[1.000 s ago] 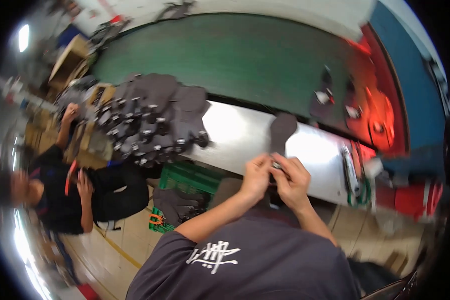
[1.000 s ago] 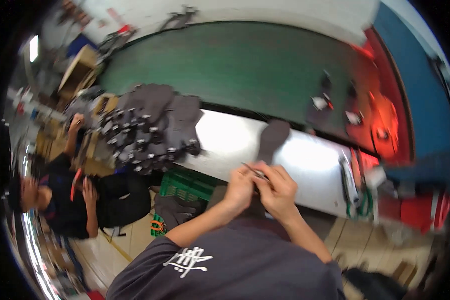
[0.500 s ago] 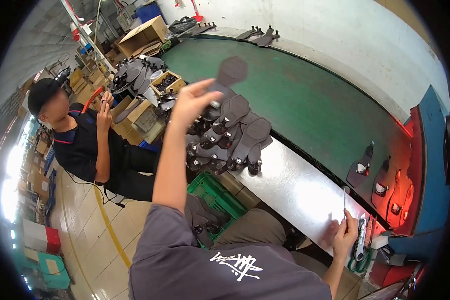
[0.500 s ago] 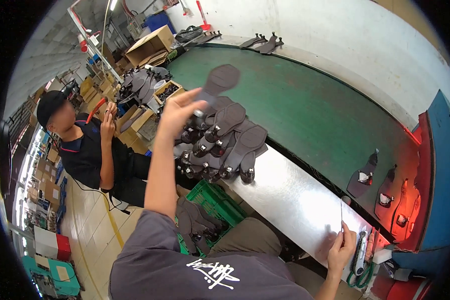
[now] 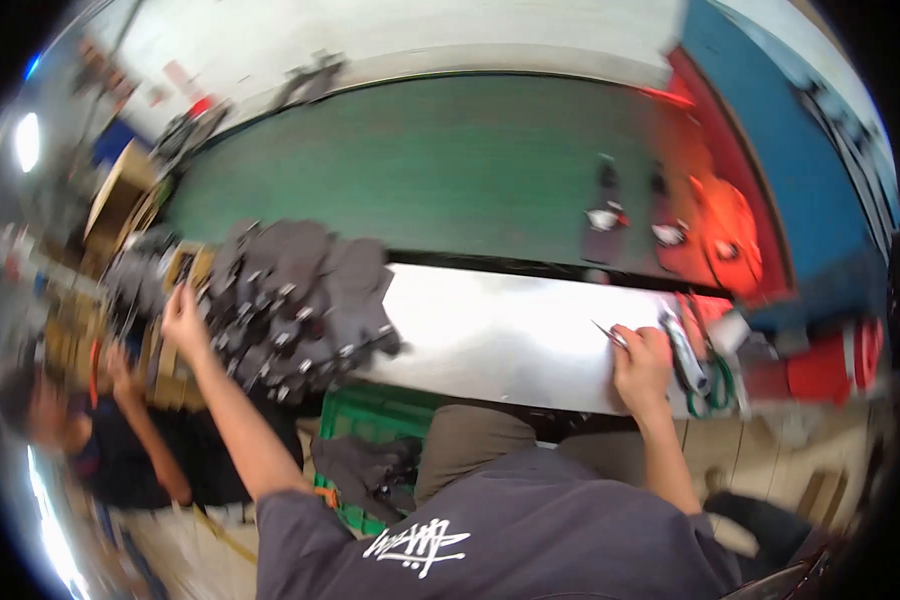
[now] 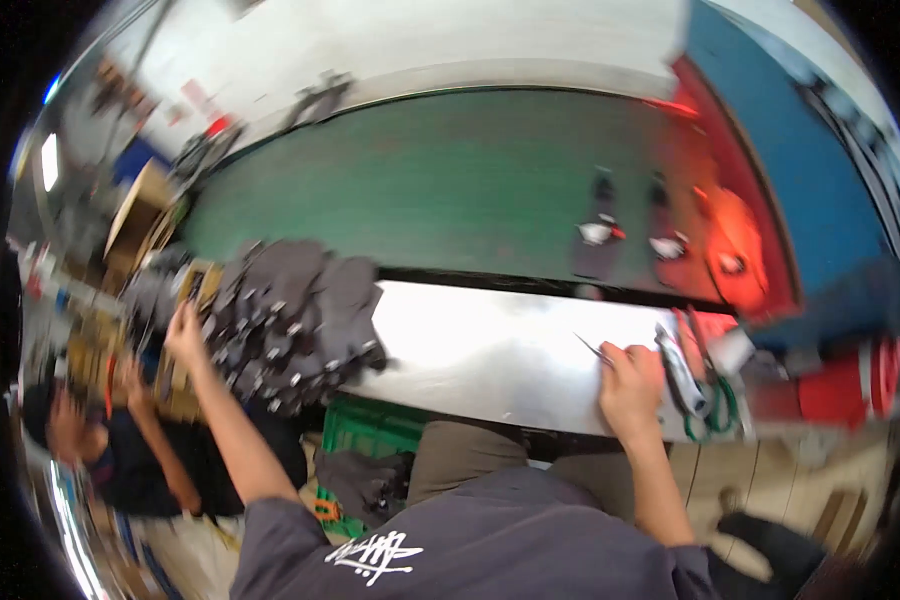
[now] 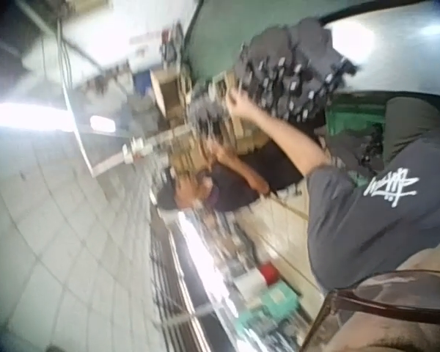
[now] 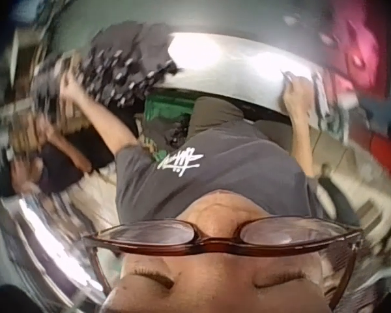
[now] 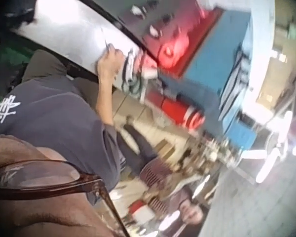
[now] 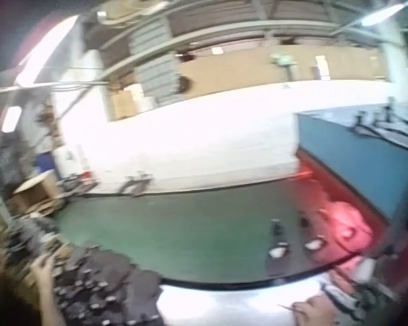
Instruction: Assembling shoe soles and components at a workbench in a factory.
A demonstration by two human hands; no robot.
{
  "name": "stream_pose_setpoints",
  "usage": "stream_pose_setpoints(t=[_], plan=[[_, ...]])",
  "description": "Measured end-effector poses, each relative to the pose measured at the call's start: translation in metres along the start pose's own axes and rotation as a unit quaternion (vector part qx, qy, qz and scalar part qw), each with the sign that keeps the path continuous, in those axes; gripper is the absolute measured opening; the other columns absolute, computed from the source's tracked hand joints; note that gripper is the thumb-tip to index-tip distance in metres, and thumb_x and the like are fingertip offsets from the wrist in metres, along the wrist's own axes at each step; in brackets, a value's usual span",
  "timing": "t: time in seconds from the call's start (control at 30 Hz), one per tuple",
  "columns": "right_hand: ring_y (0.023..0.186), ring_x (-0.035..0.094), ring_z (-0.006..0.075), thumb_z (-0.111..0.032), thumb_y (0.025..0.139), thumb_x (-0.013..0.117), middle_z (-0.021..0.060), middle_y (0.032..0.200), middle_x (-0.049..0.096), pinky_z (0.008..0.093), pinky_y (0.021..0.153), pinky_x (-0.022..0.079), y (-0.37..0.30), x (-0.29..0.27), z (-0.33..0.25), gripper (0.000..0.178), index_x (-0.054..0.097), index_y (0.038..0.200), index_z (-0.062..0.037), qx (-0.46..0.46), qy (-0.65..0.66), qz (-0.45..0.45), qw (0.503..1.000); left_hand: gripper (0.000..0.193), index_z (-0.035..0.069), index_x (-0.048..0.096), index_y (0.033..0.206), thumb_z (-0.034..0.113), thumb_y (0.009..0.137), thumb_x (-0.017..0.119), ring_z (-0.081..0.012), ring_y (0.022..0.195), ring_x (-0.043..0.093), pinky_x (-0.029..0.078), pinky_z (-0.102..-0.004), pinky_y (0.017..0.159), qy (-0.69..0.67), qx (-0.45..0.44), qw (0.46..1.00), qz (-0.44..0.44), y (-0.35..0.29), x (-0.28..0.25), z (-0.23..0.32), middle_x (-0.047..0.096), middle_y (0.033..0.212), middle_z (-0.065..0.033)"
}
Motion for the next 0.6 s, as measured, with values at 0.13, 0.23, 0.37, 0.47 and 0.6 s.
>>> stream_pose_setpoints(t=[0.13,0.23,0.37,0.47,0.6], plan=[[0.082,0.055,0.03,-0.004,0.074,0.065,0.0119,0.088,0.057,0.0401,0.072,0.043,0.002,-0.012,-0.024,0.029,0.067,0.102,-0.0079,-0.03,0.046,0.091,0.994,0.029,-0.005,0.063,0.115,0.011,0.092,0.062,-0.0116,0.088,0.062,0.05,-0.0252,0.079,-0.188,0.013,0.977,-0.095,-0.058,0.069,0.1,0.068,0.104,-0.0088],[0.073,0.056,0.028,-0.001,0.075,0.063,0.0112,0.081,0.057,0.0377,0.064,0.044,-0.016,-0.005,-0.028,0.028,0.067,0.102,-0.0073,-0.011,0.162,0.085,0.983,0.022,0.002,0.069,0.107,0.008,0.086,0.068,-0.0102,0.084,0.06,0.048,-0.0224,0.075,-0.186,0.04,0.936,-0.296,-0.153,0.16,0.189,0.065,0.096,-0.0052],[0.057,0.055,0.0225,0.005,0.077,0.061,0.0091,0.07,0.057,0.0311,0.052,0.044,-0.031,0.016,-0.023,0.025,0.068,0.099,-0.0044,-0.001,0.271,0.052,0.961,0.038,0.002,0.065,0.115,0.014,0.081,0.075,-0.0114,0.085,0.062,0.051,-0.0243,0.074,-0.257,0.086,0.82,-0.504,-0.269,0.265,0.252,0.066,0.099,-0.0065],[0.058,0.055,0.0207,0.004,0.08,0.061,0.0094,0.071,0.058,0.0304,0.054,0.044,-0.029,0.013,-0.024,0.023,0.069,0.099,-0.0044,0.034,0.311,0.057,0.948,0.055,0.003,0.062,0.119,0.037,0.077,0.075,-0.026,0.101,0.063,0.048,-0.0345,0.088,-0.202,0.155,0.837,-0.484,-0.319,0.333,0.28,0.065,0.111,-0.0142],[0.059,0.056,0.0203,0.002,0.082,0.059,0.0089,0.069,0.058,0.03,0.055,0.045,-0.031,0.014,-0.022,0.022,0.069,0.1,-0.0046,0.054,0.329,0.065,0.941,0.051,0.008,0.063,0.117,0.036,0.076,0.074,-0.0298,0.118,0.055,0.038,-0.0432,0.102,-0.167,0.217,0.844,-0.461,-0.369,0.387,0.322,0.062,0.121,-0.0145]])
Point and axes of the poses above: each hand's wrist, its own y-axis towards the middle knuckle, its own x-axis out of the palm, z = x × y, the point moved 3 cm from there along y, towards the middle knuckle
